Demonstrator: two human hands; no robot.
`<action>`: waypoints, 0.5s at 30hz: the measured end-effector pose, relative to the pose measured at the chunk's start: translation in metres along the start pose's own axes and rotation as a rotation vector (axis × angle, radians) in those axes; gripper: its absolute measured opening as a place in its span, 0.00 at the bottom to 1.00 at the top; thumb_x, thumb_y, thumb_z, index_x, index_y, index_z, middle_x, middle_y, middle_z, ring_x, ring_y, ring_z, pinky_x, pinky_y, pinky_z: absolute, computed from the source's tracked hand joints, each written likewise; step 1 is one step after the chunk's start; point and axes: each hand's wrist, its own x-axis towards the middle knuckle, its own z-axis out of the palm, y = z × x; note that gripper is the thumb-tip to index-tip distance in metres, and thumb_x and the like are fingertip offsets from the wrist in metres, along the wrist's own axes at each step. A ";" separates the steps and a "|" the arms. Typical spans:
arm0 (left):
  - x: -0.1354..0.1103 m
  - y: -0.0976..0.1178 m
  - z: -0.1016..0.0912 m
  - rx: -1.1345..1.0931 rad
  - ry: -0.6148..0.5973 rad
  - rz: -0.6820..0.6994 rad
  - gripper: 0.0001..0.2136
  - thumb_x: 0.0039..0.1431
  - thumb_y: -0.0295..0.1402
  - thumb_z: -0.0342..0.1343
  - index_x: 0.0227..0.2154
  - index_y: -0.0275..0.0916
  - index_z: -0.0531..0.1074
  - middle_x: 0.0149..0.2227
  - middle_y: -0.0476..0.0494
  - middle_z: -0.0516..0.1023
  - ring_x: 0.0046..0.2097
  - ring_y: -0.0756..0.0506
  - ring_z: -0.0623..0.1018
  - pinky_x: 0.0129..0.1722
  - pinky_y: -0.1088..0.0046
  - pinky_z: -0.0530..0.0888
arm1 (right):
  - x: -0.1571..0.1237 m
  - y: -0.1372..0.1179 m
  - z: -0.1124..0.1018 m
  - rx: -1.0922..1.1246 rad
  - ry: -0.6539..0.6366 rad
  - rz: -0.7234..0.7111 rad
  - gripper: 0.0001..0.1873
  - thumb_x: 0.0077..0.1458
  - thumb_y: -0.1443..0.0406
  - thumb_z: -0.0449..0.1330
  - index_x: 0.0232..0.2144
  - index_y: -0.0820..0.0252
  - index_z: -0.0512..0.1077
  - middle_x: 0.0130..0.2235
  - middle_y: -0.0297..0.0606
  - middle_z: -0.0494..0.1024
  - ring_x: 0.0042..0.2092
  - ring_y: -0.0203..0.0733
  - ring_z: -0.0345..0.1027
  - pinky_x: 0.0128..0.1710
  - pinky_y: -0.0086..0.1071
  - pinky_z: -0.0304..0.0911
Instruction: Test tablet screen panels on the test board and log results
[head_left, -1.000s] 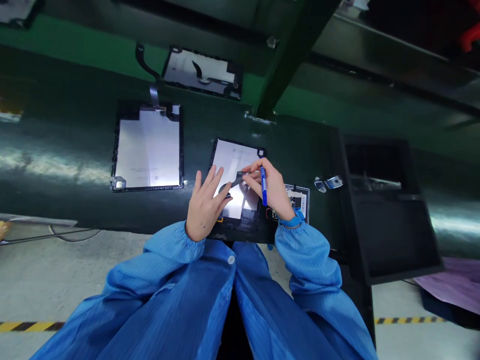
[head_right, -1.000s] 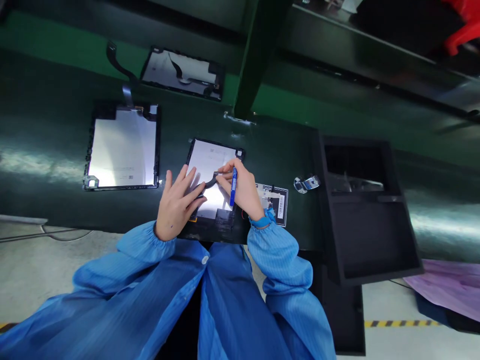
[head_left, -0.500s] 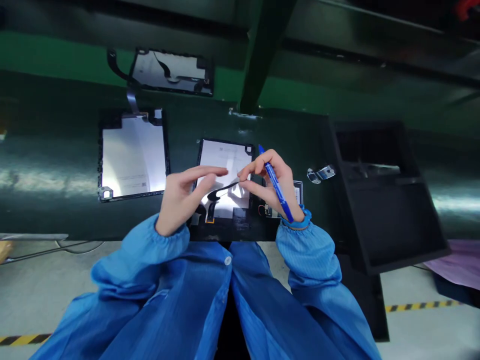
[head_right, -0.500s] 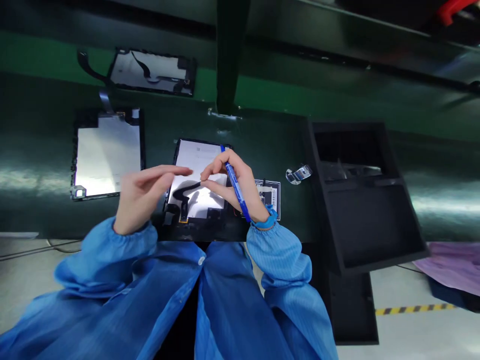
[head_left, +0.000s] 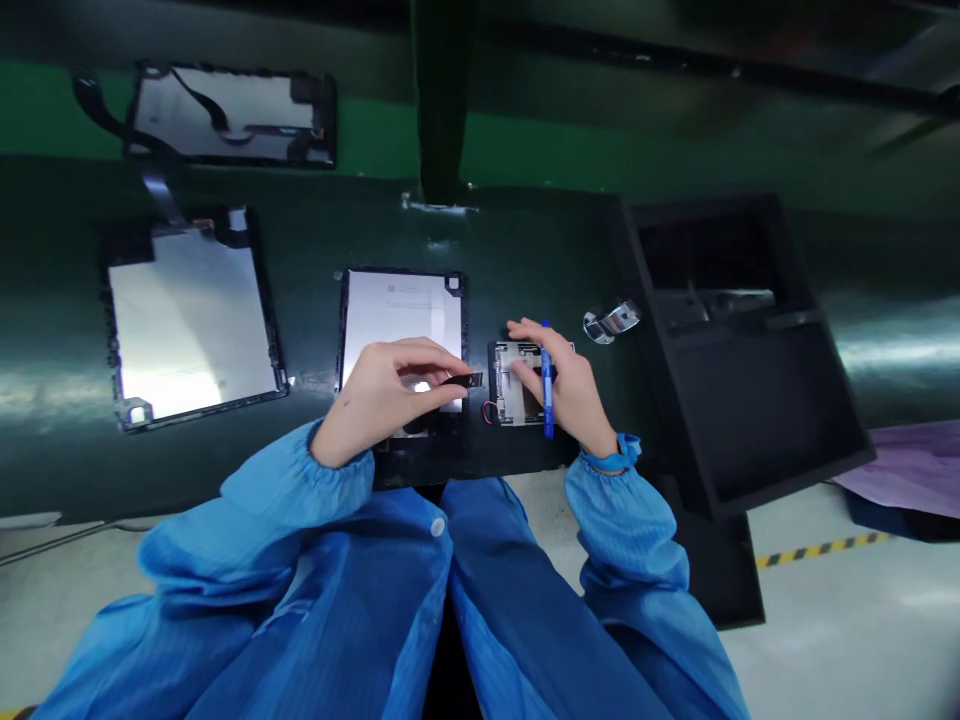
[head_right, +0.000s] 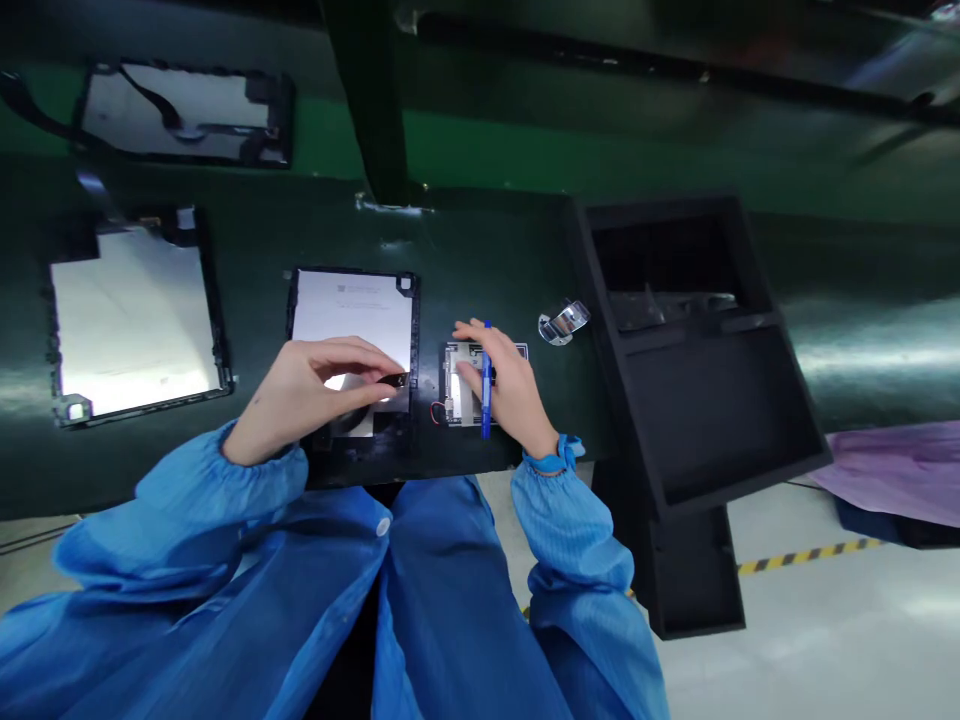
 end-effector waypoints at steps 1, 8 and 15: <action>0.000 -0.004 0.006 0.066 0.024 0.040 0.07 0.52 0.27 0.67 0.35 0.37 0.82 0.36 0.43 0.82 0.34 0.49 0.78 0.36 0.74 0.79 | -0.007 0.006 0.001 -0.044 -0.023 0.027 0.14 0.65 0.60 0.56 0.52 0.51 0.68 0.59 0.38 0.73 0.65 0.49 0.61 0.67 0.55 0.53; -0.003 -0.034 0.032 0.493 0.025 0.158 0.06 0.54 0.25 0.66 0.35 0.38 0.81 0.36 0.46 0.81 0.34 0.48 0.79 0.34 0.72 0.77 | -0.031 -0.002 0.018 0.004 0.025 0.133 0.13 0.67 0.63 0.51 0.53 0.49 0.67 0.61 0.37 0.71 0.66 0.45 0.60 0.68 0.53 0.52; -0.006 -0.037 0.041 0.591 0.025 0.227 0.03 0.58 0.27 0.64 0.35 0.38 0.80 0.36 0.47 0.80 0.34 0.48 0.80 0.34 0.73 0.76 | -0.031 -0.001 0.024 -0.008 0.095 0.139 0.11 0.66 0.64 0.53 0.49 0.50 0.68 0.59 0.36 0.74 0.63 0.44 0.64 0.67 0.52 0.52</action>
